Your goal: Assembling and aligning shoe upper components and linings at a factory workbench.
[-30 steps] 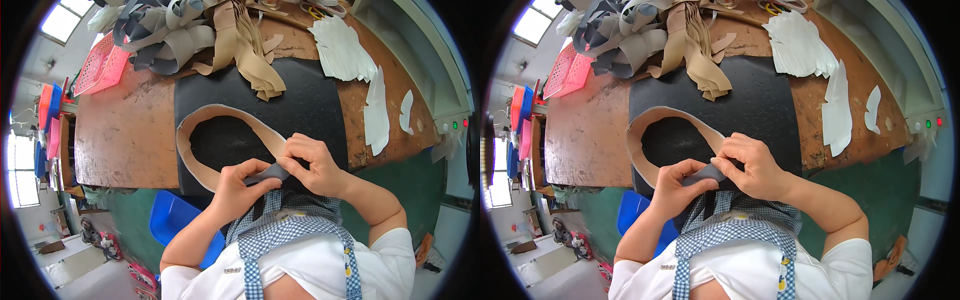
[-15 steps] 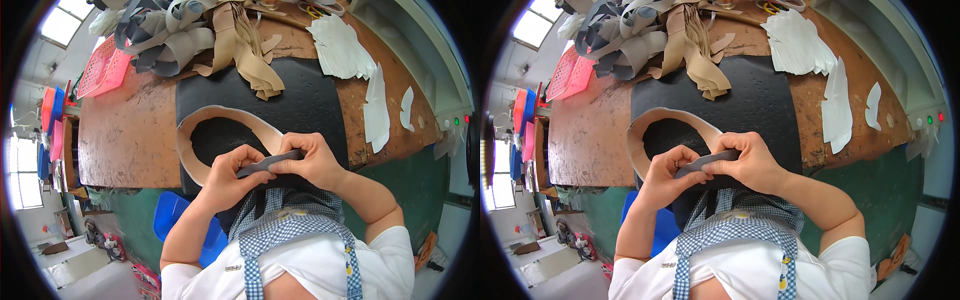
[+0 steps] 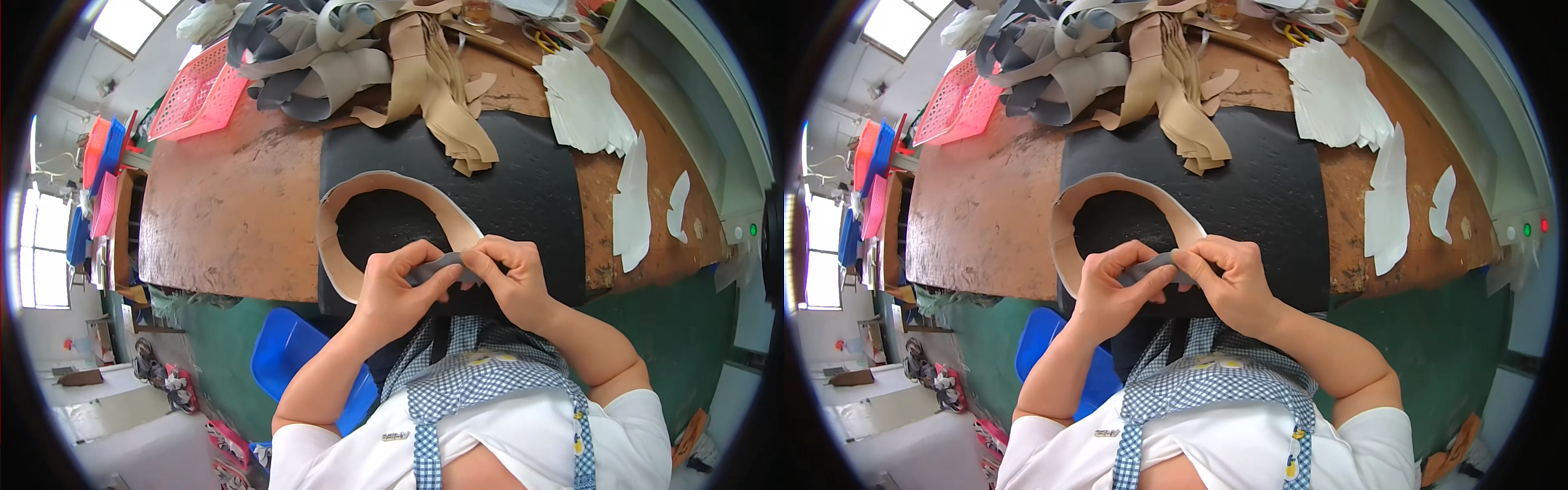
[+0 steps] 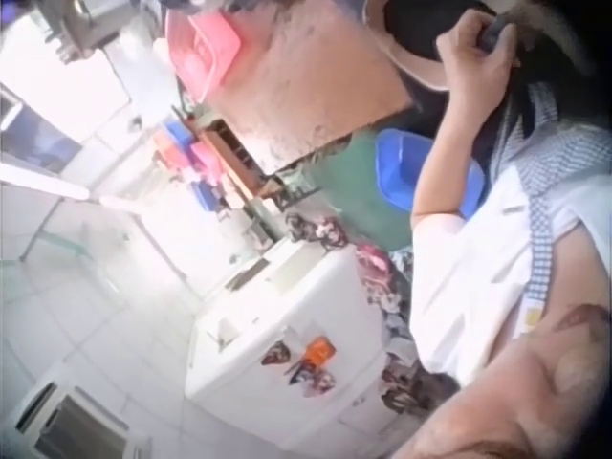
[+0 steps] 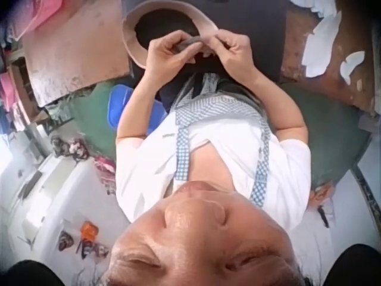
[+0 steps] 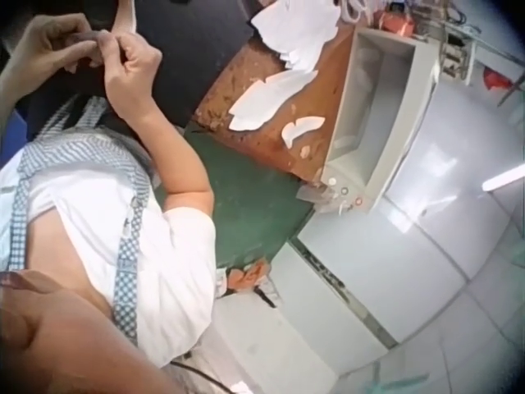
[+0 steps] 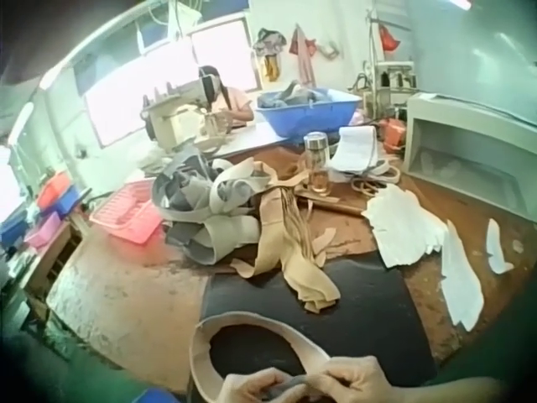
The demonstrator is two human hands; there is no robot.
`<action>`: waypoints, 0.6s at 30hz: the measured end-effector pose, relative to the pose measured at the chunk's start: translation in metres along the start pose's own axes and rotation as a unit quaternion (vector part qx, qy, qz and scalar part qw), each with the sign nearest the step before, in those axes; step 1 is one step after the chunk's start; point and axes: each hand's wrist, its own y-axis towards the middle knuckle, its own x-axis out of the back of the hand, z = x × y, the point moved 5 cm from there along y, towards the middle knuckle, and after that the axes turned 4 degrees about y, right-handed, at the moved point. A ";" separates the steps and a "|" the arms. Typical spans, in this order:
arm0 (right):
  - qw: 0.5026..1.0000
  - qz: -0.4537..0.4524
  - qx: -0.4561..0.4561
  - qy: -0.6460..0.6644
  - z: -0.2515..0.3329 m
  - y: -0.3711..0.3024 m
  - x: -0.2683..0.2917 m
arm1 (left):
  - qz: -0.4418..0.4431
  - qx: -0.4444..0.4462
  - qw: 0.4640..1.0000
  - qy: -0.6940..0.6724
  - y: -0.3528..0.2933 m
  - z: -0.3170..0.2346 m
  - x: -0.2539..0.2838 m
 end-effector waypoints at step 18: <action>0.930 0.076 0.214 -0.289 0.015 0.010 -0.046 | -0.139 -0.133 0.782 0.593 0.062 0.041 0.126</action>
